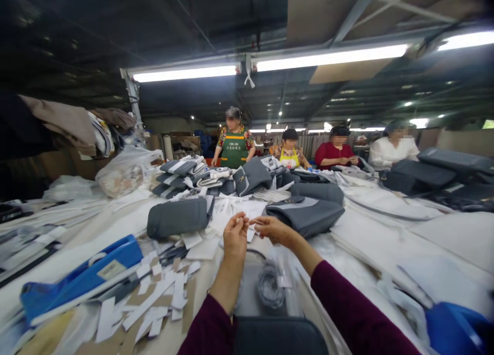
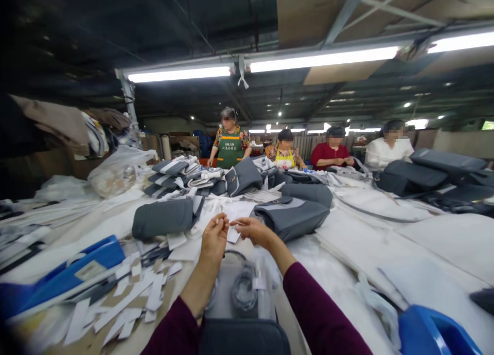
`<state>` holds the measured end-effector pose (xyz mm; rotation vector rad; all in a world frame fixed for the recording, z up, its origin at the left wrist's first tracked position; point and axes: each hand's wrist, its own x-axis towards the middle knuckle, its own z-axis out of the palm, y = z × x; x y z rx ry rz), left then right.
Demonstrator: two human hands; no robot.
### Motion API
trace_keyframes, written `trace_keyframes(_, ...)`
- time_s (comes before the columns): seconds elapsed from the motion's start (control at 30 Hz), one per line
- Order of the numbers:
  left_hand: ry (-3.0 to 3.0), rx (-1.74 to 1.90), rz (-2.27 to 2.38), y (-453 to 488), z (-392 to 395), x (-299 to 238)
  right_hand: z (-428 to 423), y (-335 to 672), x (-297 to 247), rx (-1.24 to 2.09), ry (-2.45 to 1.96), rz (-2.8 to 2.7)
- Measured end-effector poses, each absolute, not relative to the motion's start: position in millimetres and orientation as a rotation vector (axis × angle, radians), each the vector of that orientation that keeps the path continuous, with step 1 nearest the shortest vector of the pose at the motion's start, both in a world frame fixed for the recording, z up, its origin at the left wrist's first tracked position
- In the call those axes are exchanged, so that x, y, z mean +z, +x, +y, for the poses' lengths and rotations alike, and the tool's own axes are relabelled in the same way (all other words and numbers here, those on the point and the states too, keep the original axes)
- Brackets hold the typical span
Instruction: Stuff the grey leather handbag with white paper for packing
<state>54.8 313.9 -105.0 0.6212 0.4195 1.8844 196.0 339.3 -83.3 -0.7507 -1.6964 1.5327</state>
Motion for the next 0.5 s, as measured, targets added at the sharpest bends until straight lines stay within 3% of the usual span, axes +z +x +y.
trace_keyframes(0.27, 0.732, 1.858, 0.569, 57, 320, -112, 355, 224, -88, 1.553, -0.794, -1.425)
trace_keyframes(0.5, 1.382, 1.761, 1.529, 64, 301, -106, 357, 228, -88, 1.347, -1.034, -1.408)
